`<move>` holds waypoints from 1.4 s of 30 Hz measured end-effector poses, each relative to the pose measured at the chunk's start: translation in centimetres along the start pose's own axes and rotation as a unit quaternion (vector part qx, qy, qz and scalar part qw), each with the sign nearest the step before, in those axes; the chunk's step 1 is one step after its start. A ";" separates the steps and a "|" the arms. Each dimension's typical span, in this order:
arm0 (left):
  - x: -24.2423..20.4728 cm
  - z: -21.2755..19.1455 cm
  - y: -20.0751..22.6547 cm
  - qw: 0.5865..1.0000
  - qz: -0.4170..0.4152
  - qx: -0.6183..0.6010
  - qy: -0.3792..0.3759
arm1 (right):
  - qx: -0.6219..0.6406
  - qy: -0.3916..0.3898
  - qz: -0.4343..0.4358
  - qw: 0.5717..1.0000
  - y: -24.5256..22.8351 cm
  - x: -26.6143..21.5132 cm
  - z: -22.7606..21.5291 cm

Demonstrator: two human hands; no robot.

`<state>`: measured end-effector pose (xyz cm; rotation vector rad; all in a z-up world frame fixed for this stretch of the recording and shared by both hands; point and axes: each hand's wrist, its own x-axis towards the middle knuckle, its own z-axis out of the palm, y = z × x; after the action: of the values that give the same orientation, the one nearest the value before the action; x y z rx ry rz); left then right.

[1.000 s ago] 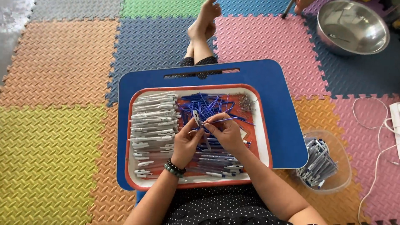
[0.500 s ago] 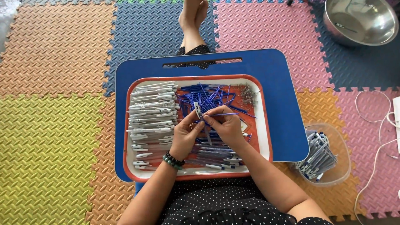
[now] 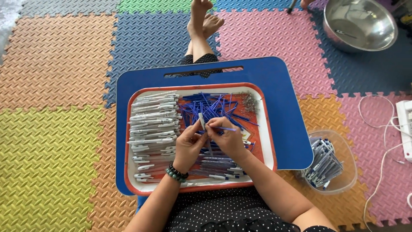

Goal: Assembling pens by inserting ink refills into pen bodies on a lap desk.

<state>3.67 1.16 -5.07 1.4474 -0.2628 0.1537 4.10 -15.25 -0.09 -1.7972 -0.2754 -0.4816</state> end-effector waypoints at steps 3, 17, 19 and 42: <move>0.1 0.0 -0.5 1.000 0.008 0.013 -0.004 | -0.033 -0.014 -0.049 0.998 1.1 -0.4 -0.1; 0.2 -0.5 1.4 0.967 -0.179 -0.181 -0.024 | -0.218 -0.170 0.121 0.953 1.2 3.5 -5.0; 0.1 -0.4 1.4 0.964 -0.181 -0.192 -0.030 | -0.239 -0.140 0.065 0.959 0.9 3.8 -4.8; 0.1 -0.6 1.4 0.934 -0.207 -0.245 -0.158 | 0.067 -0.023 0.316 0.946 1.0 5.2 -6.5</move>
<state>3.43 1.87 -3.79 0.9926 -0.2305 -0.4670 7.94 -22.07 2.83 -1.6511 0.2353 0.0357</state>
